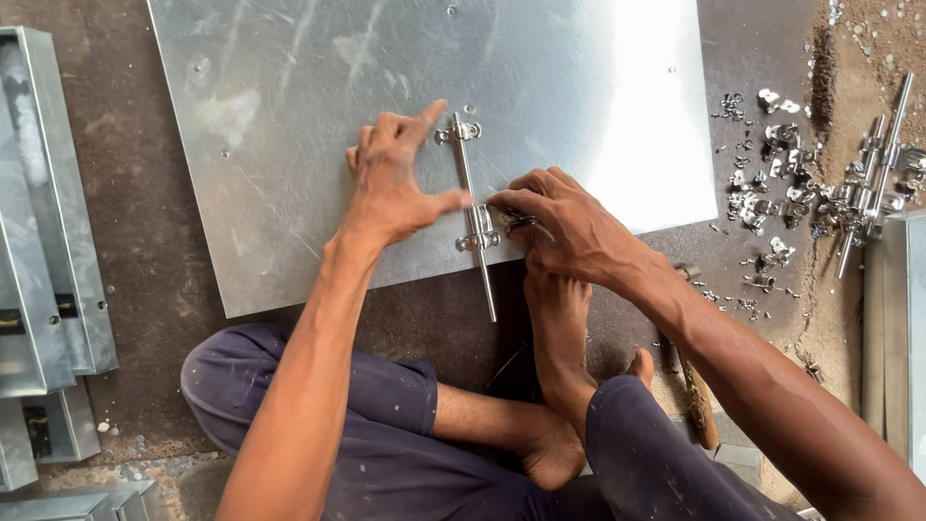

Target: The person attaches metal hardware including a latch, hinges, and a rod to galvanized metal sheets using a hammer and small components.

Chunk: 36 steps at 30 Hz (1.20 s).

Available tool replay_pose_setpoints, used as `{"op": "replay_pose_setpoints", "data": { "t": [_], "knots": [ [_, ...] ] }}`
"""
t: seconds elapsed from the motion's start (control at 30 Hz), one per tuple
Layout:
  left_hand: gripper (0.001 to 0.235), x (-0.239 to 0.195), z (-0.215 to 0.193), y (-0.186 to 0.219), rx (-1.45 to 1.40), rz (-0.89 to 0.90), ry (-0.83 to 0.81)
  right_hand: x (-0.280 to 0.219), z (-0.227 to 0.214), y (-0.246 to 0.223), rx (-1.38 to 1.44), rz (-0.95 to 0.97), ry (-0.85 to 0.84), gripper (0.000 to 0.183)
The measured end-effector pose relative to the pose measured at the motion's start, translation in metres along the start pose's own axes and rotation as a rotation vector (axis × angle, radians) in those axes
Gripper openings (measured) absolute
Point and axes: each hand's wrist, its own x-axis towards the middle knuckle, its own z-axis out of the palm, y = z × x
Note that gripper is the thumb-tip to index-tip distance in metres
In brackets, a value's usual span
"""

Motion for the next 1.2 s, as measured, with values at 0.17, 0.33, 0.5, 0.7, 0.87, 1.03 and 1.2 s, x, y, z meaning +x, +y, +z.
{"op": "replay_pose_setpoints", "data": {
  "t": [0.17, 0.33, 0.5, 0.7, 0.87, 1.03, 1.2],
  "knots": [
    [0.149, 0.005, 0.0, 0.001, 0.043, 0.054, -0.028, -0.011, 0.006, 0.013, 0.045, -0.047, 0.071, 0.051],
    [0.157, 0.004, 0.002, -0.007, 0.0, 0.087, -0.027, -0.091, 0.011, 0.063, -0.032, 0.076, 0.395, 0.015],
    [0.156, 0.006, 0.01, -0.007, 0.048, 0.074, -0.006, -0.132, 0.056, 0.078, -0.176, 0.216, 0.272, 0.03],
    [0.151, 0.008, 0.015, -0.009, 0.02, 0.09, 0.033, -0.131, 0.075, 0.083, -0.23, 0.371, 0.17, 0.034],
    [0.149, 0.009, 0.013, -0.011, 0.004, 0.061, 0.011, -0.149, 0.046, 0.038, -0.006, 0.348, 0.418, 0.035],
    [0.147, 0.009, 0.02, -0.017, 0.007, 0.106, 0.062, -0.106, 0.041, -0.004, 0.177, 0.148, 0.588, 0.018],
    [0.147, 0.011, 0.02, -0.013, -0.037, 0.075, 0.078, -0.065, 0.041, -0.036, 0.093, -0.132, 0.57, 0.02]
  ]
}}
